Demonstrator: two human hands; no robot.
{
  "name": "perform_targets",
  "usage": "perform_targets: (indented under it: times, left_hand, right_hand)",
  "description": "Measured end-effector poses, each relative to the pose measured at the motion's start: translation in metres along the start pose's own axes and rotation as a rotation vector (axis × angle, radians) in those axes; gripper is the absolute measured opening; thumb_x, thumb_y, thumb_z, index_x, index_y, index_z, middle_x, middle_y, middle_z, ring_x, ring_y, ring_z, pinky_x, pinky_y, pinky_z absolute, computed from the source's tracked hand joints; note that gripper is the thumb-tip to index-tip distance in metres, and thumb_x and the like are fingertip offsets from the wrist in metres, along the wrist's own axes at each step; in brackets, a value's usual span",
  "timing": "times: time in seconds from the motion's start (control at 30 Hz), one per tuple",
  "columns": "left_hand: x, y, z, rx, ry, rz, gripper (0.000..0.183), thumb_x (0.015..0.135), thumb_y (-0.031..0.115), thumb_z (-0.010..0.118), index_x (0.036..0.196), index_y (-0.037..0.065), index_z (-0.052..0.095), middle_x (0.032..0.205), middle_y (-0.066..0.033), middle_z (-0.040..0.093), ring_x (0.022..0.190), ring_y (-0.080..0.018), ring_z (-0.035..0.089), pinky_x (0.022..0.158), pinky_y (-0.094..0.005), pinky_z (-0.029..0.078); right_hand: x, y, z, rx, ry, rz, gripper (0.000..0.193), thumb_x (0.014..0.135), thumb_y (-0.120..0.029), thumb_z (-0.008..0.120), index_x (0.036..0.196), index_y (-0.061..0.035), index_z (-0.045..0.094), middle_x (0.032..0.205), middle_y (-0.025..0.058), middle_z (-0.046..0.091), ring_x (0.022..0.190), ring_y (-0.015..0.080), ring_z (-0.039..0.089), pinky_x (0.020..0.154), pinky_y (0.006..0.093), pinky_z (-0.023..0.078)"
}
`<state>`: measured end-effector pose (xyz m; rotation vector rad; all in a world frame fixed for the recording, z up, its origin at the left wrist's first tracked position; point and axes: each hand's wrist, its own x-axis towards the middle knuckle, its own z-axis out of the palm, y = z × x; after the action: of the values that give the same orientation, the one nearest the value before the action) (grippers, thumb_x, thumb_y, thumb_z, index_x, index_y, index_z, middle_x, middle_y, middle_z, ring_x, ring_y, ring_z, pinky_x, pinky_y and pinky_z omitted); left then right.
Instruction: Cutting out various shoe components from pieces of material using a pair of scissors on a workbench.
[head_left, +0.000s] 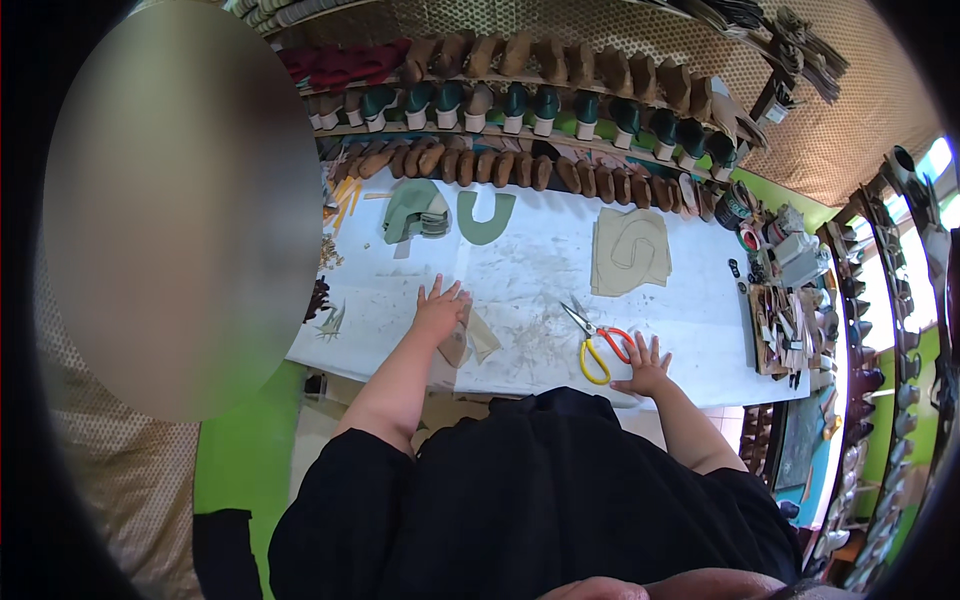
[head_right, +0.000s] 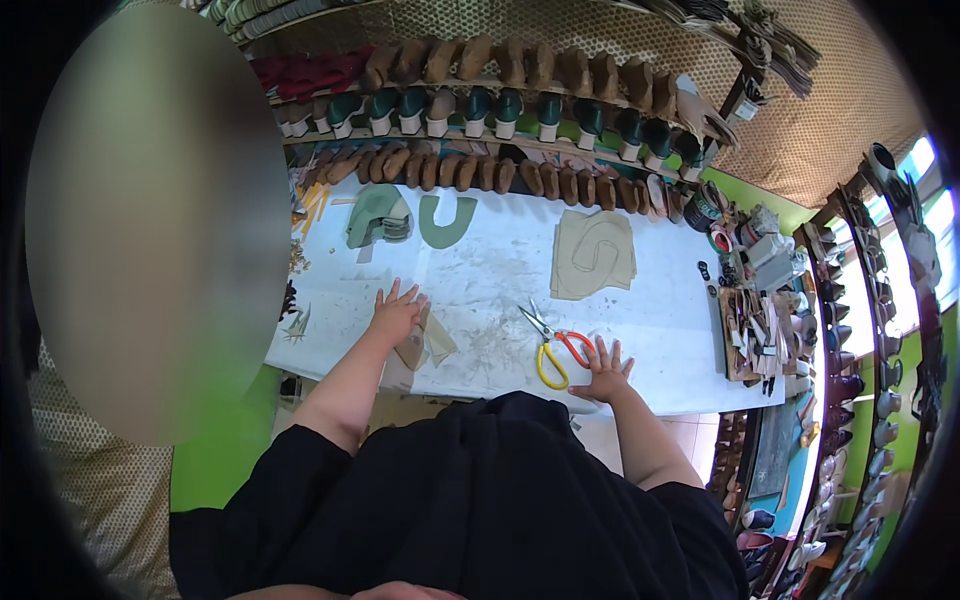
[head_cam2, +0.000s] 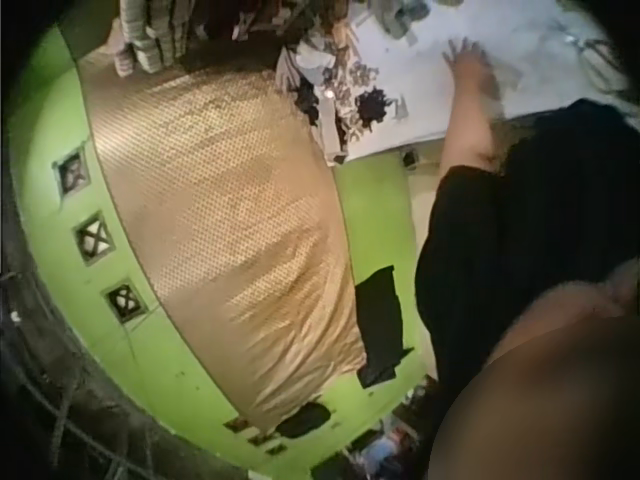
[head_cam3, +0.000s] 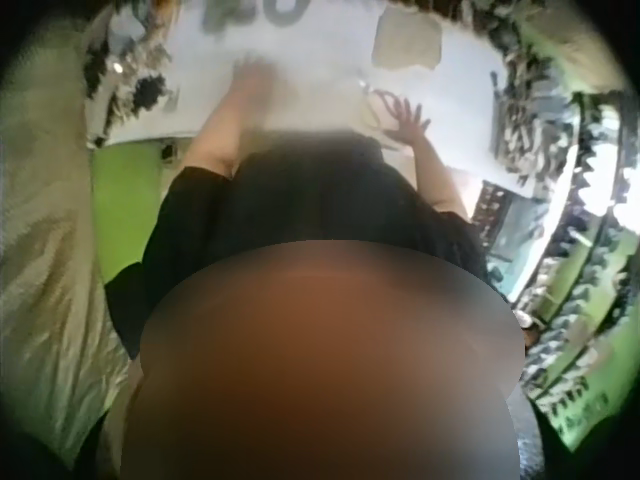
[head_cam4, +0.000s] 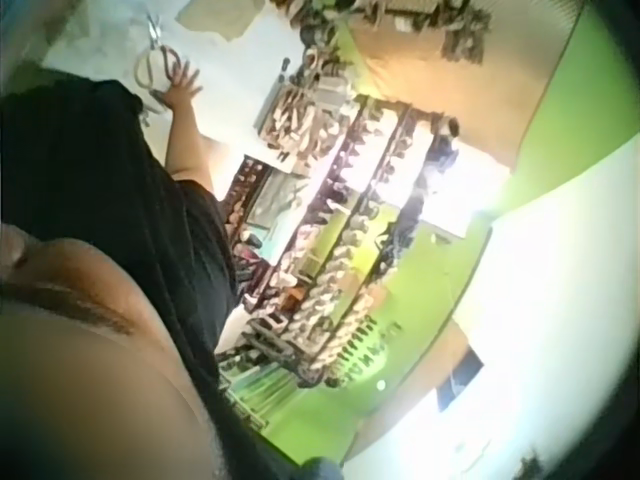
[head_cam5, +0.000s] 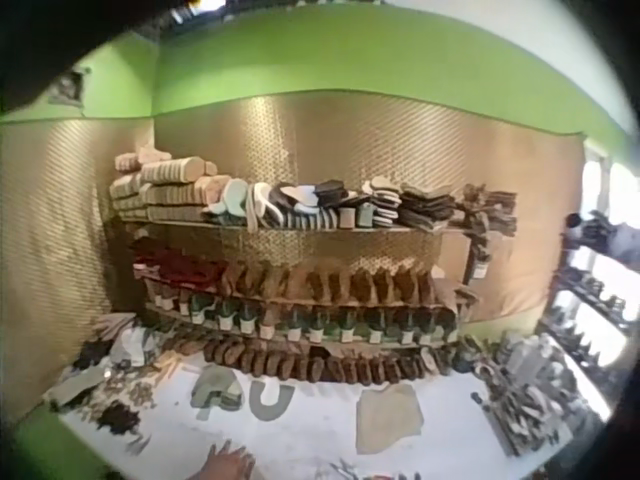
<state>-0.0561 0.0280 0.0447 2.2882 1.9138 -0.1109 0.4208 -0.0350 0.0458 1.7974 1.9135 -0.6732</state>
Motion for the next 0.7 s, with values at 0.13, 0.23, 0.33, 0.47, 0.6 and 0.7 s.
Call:
perform_targets:
  times: [0.13,0.23,0.33,0.47,0.6,0.7]
  left_hand:
    - [0.009,-0.003,0.007,0.035,-0.048,0.04,0.056,0.085,0.028,0.071,0.138,0.03,0.055,0.15,0.0005,0.044,0.148,-0.0318,0.024,0.117,-0.0645,0.015]
    - [0.015,0.008,-0.012,0.012,-0.086,0.047,0.058,0.078,0.025,0.076,0.134,0.027,0.058,0.136,-0.0004,0.055,0.145,-0.0276,0.03,0.118,-0.0635,0.015]
    - [0.021,0.01,-0.025,0.119,-0.223,0.086,0.053,0.076,0.024,0.078,0.127,0.024,0.062,0.126,-0.002,0.058,0.138,-0.0261,0.039,0.117,-0.0638,0.016]
    - [0.023,0.009,-0.017,0.145,-0.127,0.106,0.048,0.075,0.023,0.078,0.121,0.021,0.064,0.124,-0.0024,0.059,0.131,-0.0254,0.044,0.117,-0.0639,0.017]
    - [0.026,0.003,0.0,0.144,-0.011,0.166,0.051,0.072,0.025,0.081,0.12,0.021,0.064,0.12,-0.0024,0.061,0.126,-0.0251,0.048,0.116,-0.0644,0.018]
    - [0.03,0.006,-0.001,0.152,-0.081,0.142,0.048,0.073,0.027,0.08,0.119,0.02,0.065,0.12,-0.0033,0.061,0.126,-0.0251,0.048,0.116,-0.0643,0.019]
  right_hand:
    - [0.004,0.001,0.003,0.014,0.009,-0.015,0.121,0.067,-0.078,0.069,0.159,-0.0312,0.007,0.166,0.0047,-0.011,0.15,0.0379,-0.018,0.113,0.0707,-0.003]
    - [0.004,0.007,0.007,0.031,0.022,-0.013,0.121,0.066,-0.078,0.069,0.159,-0.0319,0.007,0.166,0.0048,-0.01,0.15,0.0382,-0.017,0.113,0.0706,-0.004]
    - [0.005,0.006,0.006,0.027,0.024,-0.018,0.121,0.066,-0.078,0.07,0.159,-0.0318,0.008,0.166,0.0048,-0.009,0.15,0.0386,-0.016,0.112,0.0707,-0.004]
    - [0.005,0.007,0.007,0.031,0.032,-0.021,0.121,0.066,-0.078,0.07,0.159,-0.0317,0.008,0.167,0.0048,-0.008,0.15,0.039,-0.016,0.112,0.071,-0.004]
    - [0.004,0.006,0.005,0.037,0.024,-0.035,0.121,0.066,-0.078,0.069,0.159,-0.0319,0.007,0.166,0.0054,-0.008,0.15,0.0395,-0.016,0.112,0.0715,-0.003]
    - [0.003,0.008,0.005,0.036,0.018,-0.034,0.121,0.066,-0.078,0.069,0.159,-0.0321,0.007,0.166,0.0057,-0.009,0.15,0.0397,-0.016,0.112,0.0718,-0.003]
